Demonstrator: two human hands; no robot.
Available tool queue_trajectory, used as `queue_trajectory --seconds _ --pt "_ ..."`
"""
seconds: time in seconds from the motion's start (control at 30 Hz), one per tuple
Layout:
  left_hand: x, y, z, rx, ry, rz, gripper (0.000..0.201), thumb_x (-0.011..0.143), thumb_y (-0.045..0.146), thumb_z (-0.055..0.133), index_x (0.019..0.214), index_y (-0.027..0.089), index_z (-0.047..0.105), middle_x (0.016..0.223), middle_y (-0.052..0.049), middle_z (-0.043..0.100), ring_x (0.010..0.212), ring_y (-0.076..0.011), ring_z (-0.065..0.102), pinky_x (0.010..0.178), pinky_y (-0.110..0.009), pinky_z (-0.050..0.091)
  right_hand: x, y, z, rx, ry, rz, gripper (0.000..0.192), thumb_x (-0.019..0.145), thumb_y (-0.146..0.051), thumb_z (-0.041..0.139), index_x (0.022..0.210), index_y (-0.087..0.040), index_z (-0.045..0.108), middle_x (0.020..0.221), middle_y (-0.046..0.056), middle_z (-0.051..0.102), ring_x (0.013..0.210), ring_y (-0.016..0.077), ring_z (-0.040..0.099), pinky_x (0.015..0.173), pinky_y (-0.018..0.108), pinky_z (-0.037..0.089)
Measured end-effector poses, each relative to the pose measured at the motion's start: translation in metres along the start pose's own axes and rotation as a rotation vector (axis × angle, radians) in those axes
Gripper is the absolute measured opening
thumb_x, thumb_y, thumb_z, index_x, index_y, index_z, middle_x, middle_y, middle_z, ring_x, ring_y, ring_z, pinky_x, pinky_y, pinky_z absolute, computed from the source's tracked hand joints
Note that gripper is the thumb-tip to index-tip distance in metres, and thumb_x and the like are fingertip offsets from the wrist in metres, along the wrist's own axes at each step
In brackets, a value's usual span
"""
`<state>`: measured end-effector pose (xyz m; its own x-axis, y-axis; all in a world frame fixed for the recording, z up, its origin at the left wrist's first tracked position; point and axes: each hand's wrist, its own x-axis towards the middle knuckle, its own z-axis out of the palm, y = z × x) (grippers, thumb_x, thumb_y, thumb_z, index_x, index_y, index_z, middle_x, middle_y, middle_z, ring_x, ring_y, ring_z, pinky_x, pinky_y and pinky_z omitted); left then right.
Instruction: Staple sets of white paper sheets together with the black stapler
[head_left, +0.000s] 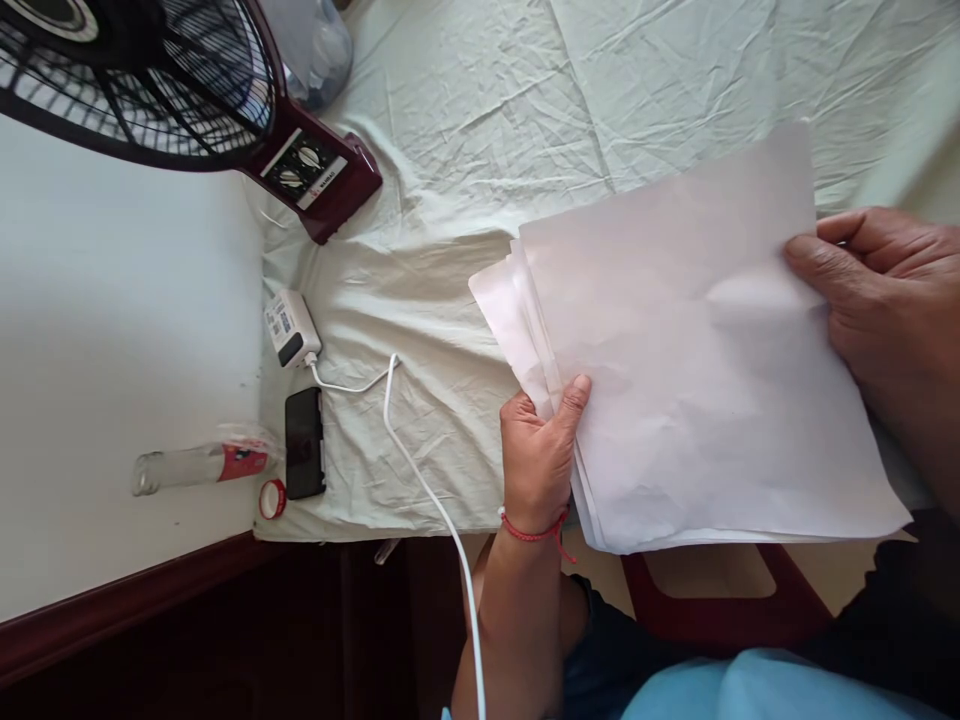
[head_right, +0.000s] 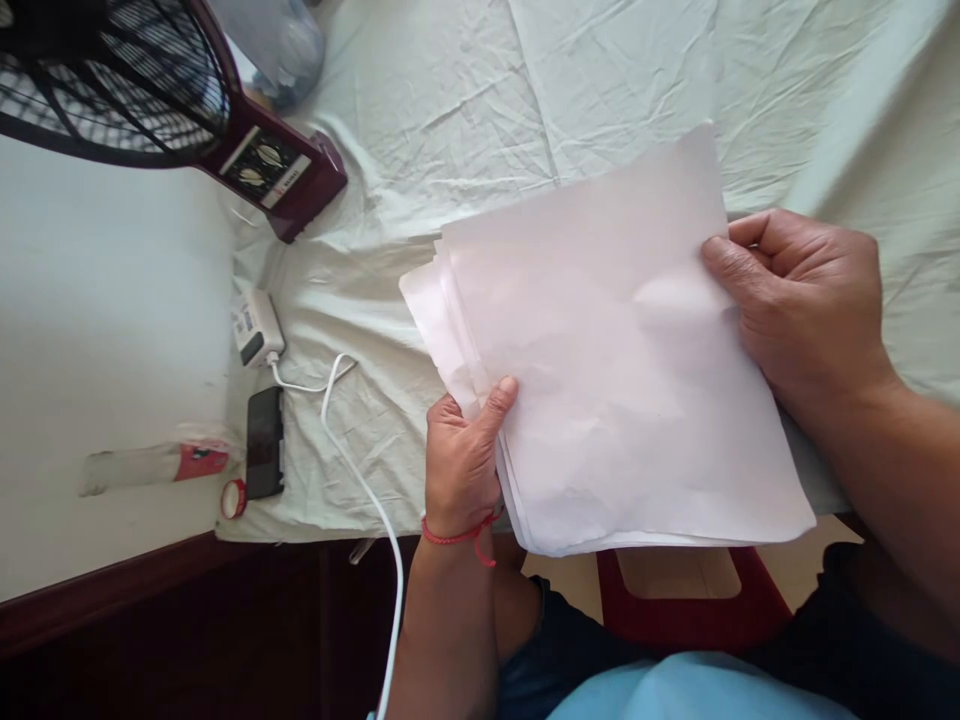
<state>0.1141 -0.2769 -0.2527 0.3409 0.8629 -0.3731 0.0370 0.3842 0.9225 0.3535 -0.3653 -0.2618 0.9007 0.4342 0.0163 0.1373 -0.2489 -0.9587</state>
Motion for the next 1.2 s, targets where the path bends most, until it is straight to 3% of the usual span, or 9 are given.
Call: queue_trajectory --seconds 0.23,0.43,0.5,0.67,0.77,0.83,0.97,1.07,1.2 --pt "-0.001 0.009 -0.001 -0.128 0.019 -0.011 0.033 0.081 0.039 0.096 0.105 0.019 0.085 0.108 -0.008 0.086 0.097 -0.0244 0.083 0.091 -0.035 0.068 -0.001 -0.007 -0.004 -0.051 -0.092 0.066 0.013 0.091 -0.028 0.078 0.097 -0.018 0.083 0.076 0.001 0.070 0.056 0.0023 0.050 0.046 0.014 0.034" --pt "0.009 0.017 -0.012 -0.370 0.318 0.034 0.036 0.085 0.033 0.092 0.117 0.022 0.079 0.126 -0.007 0.083 0.134 -0.0289 0.072 0.114 -0.040 0.061 0.007 -0.004 -0.013 0.045 -0.271 0.004 0.024 0.095 -0.042 0.078 0.095 -0.018 0.081 0.075 0.003 0.069 0.052 0.0038 0.048 0.043 0.016 0.033" --pt "0.012 0.016 -0.016 -0.434 0.336 -0.024 0.037 0.090 0.034 0.087 0.123 0.022 0.078 0.130 -0.008 0.082 0.142 -0.0296 0.067 0.118 -0.042 0.059 0.007 -0.007 -0.017 0.083 -0.411 0.084 0.040 0.094 -0.057 0.077 0.094 -0.018 0.081 0.071 0.005 0.069 0.049 0.0047 0.048 0.042 0.017 0.035" --pt "0.018 0.019 -0.019 -0.589 0.147 -0.268 0.053 0.104 0.055 0.060 0.138 0.016 0.073 0.133 -0.015 0.080 0.145 -0.0367 0.064 0.122 -0.054 0.054 0.007 -0.017 -0.026 -0.060 -1.067 0.323 0.076 0.074 -0.089 0.075 0.099 -0.018 0.079 0.076 0.012 0.074 0.049 0.0151 0.062 0.038 0.025 0.048" --pt "0.021 0.025 -0.018 -0.599 0.184 -0.234 0.058 0.108 0.057 0.049 0.142 0.016 0.071 0.132 -0.016 0.080 0.144 -0.0377 0.064 0.124 -0.058 0.051 0.011 -0.021 -0.033 -0.022 -1.034 0.322 0.075 0.077 -0.086 0.075 0.120 -0.024 0.074 0.082 0.009 0.075 0.046 0.0133 0.060 0.036 0.023 0.045" --pt "0.023 0.030 -0.017 -0.617 0.247 -0.216 0.057 0.111 0.054 0.045 0.144 0.015 0.070 0.131 -0.015 0.081 0.145 -0.0357 0.064 0.126 -0.057 0.049 0.013 -0.023 -0.037 0.000 -1.057 0.329 0.069 0.081 -0.083 0.074 0.120 -0.026 0.074 0.073 0.005 0.072 0.041 0.0106 0.054 0.034 0.020 0.039" --pt "0.025 0.033 -0.013 -0.678 0.306 -0.221 0.056 0.112 0.050 0.046 0.145 0.011 0.068 0.133 -0.016 0.080 0.146 -0.0343 0.064 0.126 -0.054 0.050 0.001 -0.024 -0.032 -0.071 -1.481 0.414 0.061 0.085 -0.078 0.073 0.100 -0.020 0.082 0.076 0.010 0.074 0.054 0.0152 0.066 0.046 0.024 0.052" --pt "0.025 0.030 -0.008 -0.687 0.292 -0.206 0.054 0.112 0.048 0.046 0.145 0.012 0.068 0.133 -0.016 0.080 0.145 -0.0330 0.064 0.126 -0.052 0.051 -0.020 -0.016 -0.014 0.052 -1.443 0.399 0.047 0.084 -0.062 0.084 0.107 -0.022 0.084 0.099 0.010 0.081 0.087 0.0239 0.078 0.071 0.029 0.065" --pt "0.022 0.025 0.003 -0.670 0.289 -0.188 0.046 0.113 0.041 0.050 0.143 0.015 0.070 0.133 -0.013 0.080 0.146 -0.0293 0.064 0.126 -0.048 0.051 -0.045 -0.006 0.012 0.454 -1.116 0.489 0.046 0.091 -0.050 0.080 0.130 -0.025 0.079 0.127 0.008 0.079 0.121 0.0268 0.075 0.111 0.042 0.062"
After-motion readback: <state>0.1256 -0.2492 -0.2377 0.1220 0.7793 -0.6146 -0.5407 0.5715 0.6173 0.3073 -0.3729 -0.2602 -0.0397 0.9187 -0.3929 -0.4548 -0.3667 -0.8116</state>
